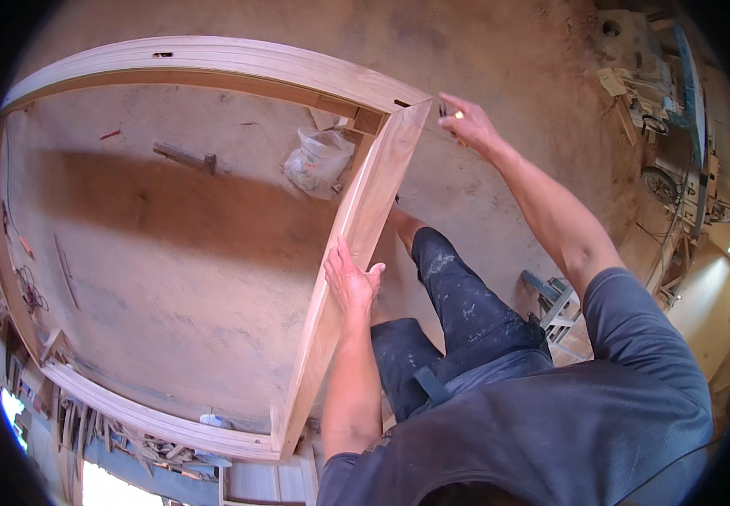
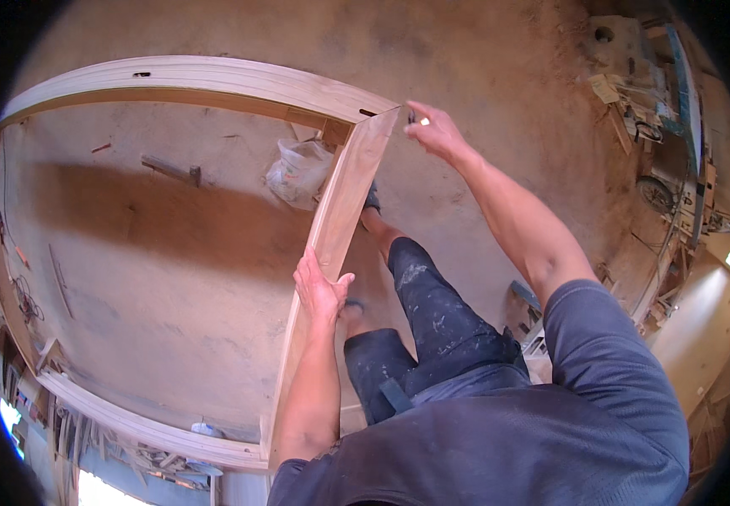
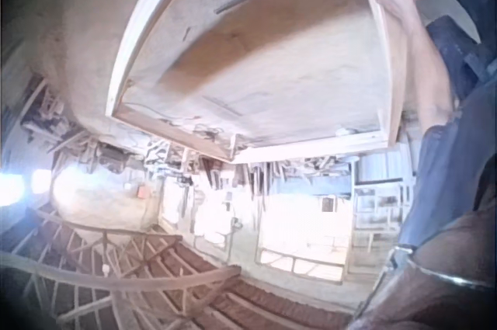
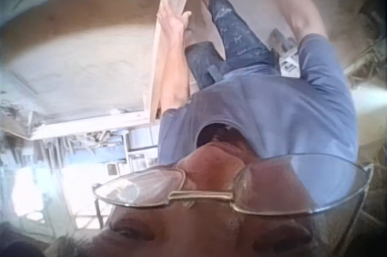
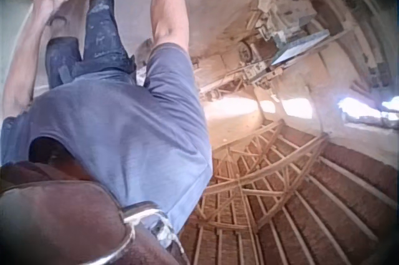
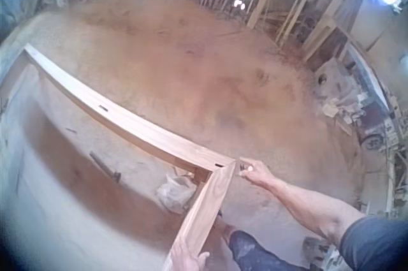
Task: The person assembles a large wooden frame on a workshop floor by fitting joints together, measuring the dimensions with a tape measure, and marking lengths with a pencil.
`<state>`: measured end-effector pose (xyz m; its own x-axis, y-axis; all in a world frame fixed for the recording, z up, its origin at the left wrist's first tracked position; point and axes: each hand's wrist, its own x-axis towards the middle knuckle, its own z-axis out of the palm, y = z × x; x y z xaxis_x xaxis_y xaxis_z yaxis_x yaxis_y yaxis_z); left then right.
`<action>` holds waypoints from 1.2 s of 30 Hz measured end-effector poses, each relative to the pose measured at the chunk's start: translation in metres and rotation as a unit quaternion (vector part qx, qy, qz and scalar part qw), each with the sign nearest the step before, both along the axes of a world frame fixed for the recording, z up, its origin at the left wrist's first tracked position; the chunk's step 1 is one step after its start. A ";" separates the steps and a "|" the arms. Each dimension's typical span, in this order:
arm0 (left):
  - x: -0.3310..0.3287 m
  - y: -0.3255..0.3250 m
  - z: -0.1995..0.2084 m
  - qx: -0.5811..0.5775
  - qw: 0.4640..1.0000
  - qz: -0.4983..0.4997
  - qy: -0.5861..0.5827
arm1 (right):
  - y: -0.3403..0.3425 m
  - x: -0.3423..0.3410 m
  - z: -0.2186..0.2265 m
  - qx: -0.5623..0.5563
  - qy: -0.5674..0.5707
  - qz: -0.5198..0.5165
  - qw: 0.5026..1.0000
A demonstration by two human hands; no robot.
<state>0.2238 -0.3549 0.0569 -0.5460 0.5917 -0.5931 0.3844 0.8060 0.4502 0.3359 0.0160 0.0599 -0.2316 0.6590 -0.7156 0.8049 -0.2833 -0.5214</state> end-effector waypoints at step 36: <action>0.011 0.035 -0.051 -0.015 0.997 -0.026 0.072 | -0.008 0.004 -0.083 -0.085 0.245 -0.226 0.939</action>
